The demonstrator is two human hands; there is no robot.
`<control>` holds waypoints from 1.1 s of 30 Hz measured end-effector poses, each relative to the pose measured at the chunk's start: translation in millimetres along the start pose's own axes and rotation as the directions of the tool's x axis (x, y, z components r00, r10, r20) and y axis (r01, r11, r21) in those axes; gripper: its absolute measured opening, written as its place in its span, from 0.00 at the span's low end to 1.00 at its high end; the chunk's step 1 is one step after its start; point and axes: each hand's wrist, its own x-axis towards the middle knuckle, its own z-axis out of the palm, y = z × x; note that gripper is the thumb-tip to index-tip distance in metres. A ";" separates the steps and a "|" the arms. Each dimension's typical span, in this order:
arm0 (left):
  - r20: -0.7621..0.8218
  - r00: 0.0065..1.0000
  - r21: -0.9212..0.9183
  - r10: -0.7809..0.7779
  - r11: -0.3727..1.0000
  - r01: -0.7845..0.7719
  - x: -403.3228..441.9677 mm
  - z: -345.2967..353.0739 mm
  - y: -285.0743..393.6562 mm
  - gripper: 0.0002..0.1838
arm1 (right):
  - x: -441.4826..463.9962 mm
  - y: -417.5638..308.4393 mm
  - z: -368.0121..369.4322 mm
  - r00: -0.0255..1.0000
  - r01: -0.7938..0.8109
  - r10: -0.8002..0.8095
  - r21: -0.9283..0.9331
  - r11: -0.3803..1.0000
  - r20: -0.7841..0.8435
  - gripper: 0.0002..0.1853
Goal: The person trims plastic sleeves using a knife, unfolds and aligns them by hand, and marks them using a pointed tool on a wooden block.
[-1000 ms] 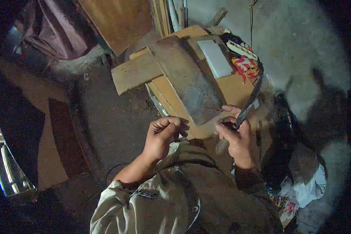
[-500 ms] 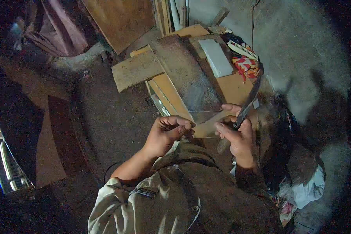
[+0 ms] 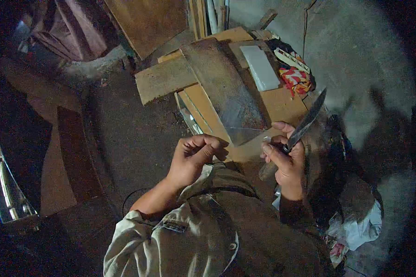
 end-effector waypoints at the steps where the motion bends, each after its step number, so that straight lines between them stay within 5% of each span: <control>1: -0.023 1.000 0.005 -0.004 1.000 0.004 -0.8 -1.0 -0.6 0.12 | -0.3 -0.5 0.2 1.000 -0.015 0.015 0.002 1.000 -0.010 0.26; 6: -0.052 0.999 -0.116 -0.005 0.993 -0.001 -5.6 1.9 6.5 0.19 | -1.3 -3.1 0.9 1.000 -0.009 0.009 0.011 1.000 0.000 0.27; 13: 0.074 0.997 -0.386 -0.025 0.921 0.052 -2.7 -2.8 0.7 0.16 | -2.2 -2.9 1.2 1.000 -0.008 0.008 0.023 1.000 -0.005 0.27; 15: -0.018 1.000 -0.155 -0.020 0.988 0.017 -4.7 -1.8 0.5 0.12 | -2.8 -2.7 0.8 1.000 -0.015 0.014 0.032 0.999 0.005 0.28; 21: 0.017 0.997 -0.039 -0.074 0.996 0.074 1.3 0.3 -2.5 0.06 | -1.3 1.6 -3.7 0.993 -0.024 0.017 0.067 0.997 0.113 0.29; 23: 0.117 0.984 0.180 -0.138 0.977 0.115 1.2 -0.5 5.2 0.06 | 0.2 2.5 -4.6 0.987 -0.033 0.015 0.114 0.993 0.159 0.29; 24: 0.165 0.986 0.265 -0.027 0.964 -0.018 3.6 -1.7 2.8 0.06 | 1.3 2.4 -5.0 0.981 -0.056 0.046 0.048 0.997 0.186 0.29; 27: 0.137 0.979 0.281 -0.151 0.954 0.108 3.4 3.7 9.6 0.06 | 0.2 1.9 -2.0 0.971 -0.074 0.073 -0.004 0.997 0.226 0.27; 33: 0.121 0.986 0.197 -0.119 0.976 0.093 5.7 2.5 -1.4 0.07 | -2.0 3.5 -1.8 0.967 -0.059 0.075 -0.071 0.996 0.242 0.24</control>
